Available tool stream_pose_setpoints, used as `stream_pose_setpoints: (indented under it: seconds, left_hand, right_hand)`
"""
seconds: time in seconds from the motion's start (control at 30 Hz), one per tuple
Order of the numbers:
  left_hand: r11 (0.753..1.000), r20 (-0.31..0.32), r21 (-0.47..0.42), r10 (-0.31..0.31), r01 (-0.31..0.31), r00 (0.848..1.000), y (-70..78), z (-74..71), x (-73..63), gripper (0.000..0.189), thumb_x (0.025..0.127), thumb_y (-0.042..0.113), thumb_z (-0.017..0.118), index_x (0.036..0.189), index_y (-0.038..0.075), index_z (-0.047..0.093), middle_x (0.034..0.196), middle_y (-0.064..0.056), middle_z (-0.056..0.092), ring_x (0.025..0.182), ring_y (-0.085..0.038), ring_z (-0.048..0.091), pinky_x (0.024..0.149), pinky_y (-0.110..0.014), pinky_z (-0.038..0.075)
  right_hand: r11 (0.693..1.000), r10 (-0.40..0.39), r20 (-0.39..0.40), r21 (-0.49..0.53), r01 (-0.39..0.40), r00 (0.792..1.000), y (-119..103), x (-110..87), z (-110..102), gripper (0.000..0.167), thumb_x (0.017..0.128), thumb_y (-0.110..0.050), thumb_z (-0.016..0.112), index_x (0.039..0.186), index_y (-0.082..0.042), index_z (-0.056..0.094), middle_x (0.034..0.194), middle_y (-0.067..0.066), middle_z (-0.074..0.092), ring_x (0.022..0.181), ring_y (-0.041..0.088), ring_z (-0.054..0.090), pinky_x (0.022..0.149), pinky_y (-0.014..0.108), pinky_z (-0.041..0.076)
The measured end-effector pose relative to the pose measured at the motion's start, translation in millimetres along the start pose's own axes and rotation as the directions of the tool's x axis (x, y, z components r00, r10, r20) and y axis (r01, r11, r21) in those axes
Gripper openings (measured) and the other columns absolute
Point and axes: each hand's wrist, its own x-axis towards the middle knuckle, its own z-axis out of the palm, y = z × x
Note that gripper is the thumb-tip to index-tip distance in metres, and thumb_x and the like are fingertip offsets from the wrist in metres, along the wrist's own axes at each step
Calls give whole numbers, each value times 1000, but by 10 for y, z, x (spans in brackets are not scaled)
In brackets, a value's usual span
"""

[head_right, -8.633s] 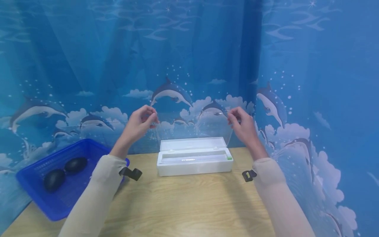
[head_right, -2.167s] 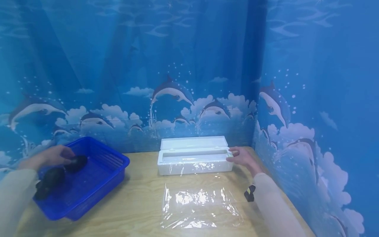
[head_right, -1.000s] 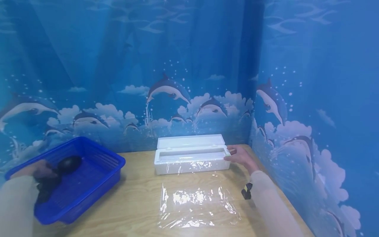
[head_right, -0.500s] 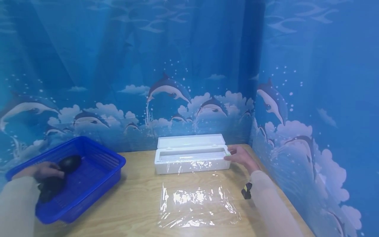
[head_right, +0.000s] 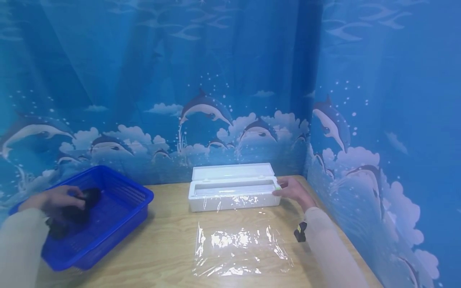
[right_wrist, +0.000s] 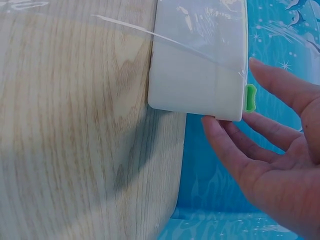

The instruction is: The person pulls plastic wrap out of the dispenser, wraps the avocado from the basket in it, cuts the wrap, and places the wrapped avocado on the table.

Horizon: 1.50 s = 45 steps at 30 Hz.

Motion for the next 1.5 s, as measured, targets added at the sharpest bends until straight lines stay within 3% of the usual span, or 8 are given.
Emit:
stream_pose_setpoints:
  seconds: [0.3,0.47,0.73,1.13,1.23,1.5]
  left_hand:
    - [986,-60,110,135,-128,989,243,-124,-72,57,96,27,70,130,-10,45,128,-42,45,105,-43,61,80,-49,64]
    - [969,-98,126,224,-212,970,434,-143,-165,61,96,29,72,133,-10,43,133,-41,42,105,-40,63,79,-47,64]
    - [937,-175,178,332,-302,927,695,-104,-300,60,96,30,72,135,-6,44,128,-39,46,88,-25,69,74,-45,65]
    - [889,-269,223,450,-400,852,1081,131,-420,57,93,30,77,134,1,50,132,-36,48,88,-26,68,70,-41,61]
    - [881,-282,246,464,-404,839,1129,207,-420,59,92,33,78,135,4,50,132,-33,51,92,-30,66,69,-40,56]
    - [865,-304,245,498,-438,812,1279,439,-417,60,88,35,82,134,8,54,133,-31,55,105,-40,62,75,-40,56]
  right_hand:
    - [1000,-4,1,-1,4,1000,-8,9,13,73,89,-29,81,145,7,52,146,33,54,131,48,56,99,54,57]
    - [1000,-31,-16,1,31,999,12,19,6,70,89,-25,81,145,6,53,143,32,57,130,48,56,98,53,58]
    - [996,-81,-7,37,81,997,104,46,14,70,89,-24,82,146,5,52,145,32,55,132,49,54,102,57,55]
    - [988,-124,1,89,124,992,167,43,26,70,89,-21,82,145,7,51,146,32,54,131,49,54,99,52,58]
    - [988,-125,5,97,124,992,178,43,26,70,90,-20,82,146,8,50,146,33,53,132,49,54,100,51,58]
    - [991,-105,3,83,105,994,176,54,26,73,88,-24,84,146,6,51,147,32,53,132,49,53,103,56,55]
